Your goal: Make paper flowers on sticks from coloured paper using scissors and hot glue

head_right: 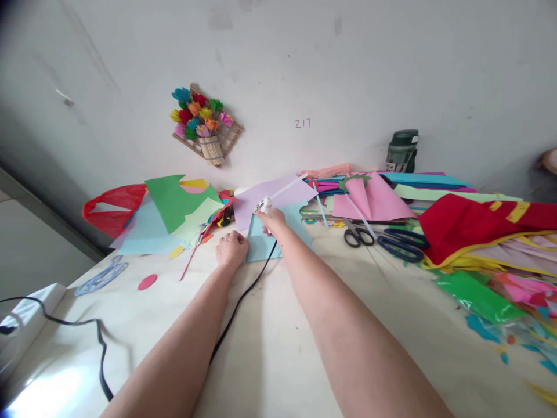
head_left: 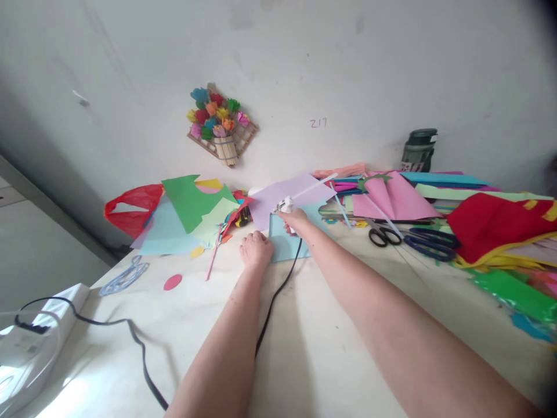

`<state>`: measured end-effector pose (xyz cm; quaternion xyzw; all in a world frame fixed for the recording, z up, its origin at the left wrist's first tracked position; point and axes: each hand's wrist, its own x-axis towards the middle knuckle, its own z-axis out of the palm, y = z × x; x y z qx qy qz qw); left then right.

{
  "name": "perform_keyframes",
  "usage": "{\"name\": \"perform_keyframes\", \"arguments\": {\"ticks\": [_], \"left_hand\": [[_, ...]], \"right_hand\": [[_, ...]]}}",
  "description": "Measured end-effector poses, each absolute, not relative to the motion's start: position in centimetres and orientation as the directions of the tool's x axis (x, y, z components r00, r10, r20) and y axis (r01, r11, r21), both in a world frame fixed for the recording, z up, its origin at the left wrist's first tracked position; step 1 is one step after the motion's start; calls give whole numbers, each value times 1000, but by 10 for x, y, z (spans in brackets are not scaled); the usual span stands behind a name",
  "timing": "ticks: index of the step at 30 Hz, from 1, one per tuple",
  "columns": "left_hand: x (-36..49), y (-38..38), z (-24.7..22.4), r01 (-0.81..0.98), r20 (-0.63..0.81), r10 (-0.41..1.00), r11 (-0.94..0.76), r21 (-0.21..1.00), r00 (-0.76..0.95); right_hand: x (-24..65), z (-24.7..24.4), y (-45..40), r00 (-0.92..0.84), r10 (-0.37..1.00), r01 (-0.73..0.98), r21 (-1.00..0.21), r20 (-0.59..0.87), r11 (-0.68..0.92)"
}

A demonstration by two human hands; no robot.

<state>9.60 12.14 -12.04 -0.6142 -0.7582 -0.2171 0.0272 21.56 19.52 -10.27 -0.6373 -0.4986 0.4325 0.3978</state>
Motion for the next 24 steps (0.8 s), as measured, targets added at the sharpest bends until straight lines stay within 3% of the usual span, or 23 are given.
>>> {"name": "perform_keyframes", "arguments": {"ticks": [8, 24], "left_hand": [[91, 124, -118, 927, 221, 950, 134, 351, -222], [87, 123, -115, 921, 204, 959, 111, 374, -198]], "right_hand": [[216, -107, 205, 149, 979, 344, -921, -137, -181], [215, -111, 212, 149, 975, 329, -922, -164, -205]]}}
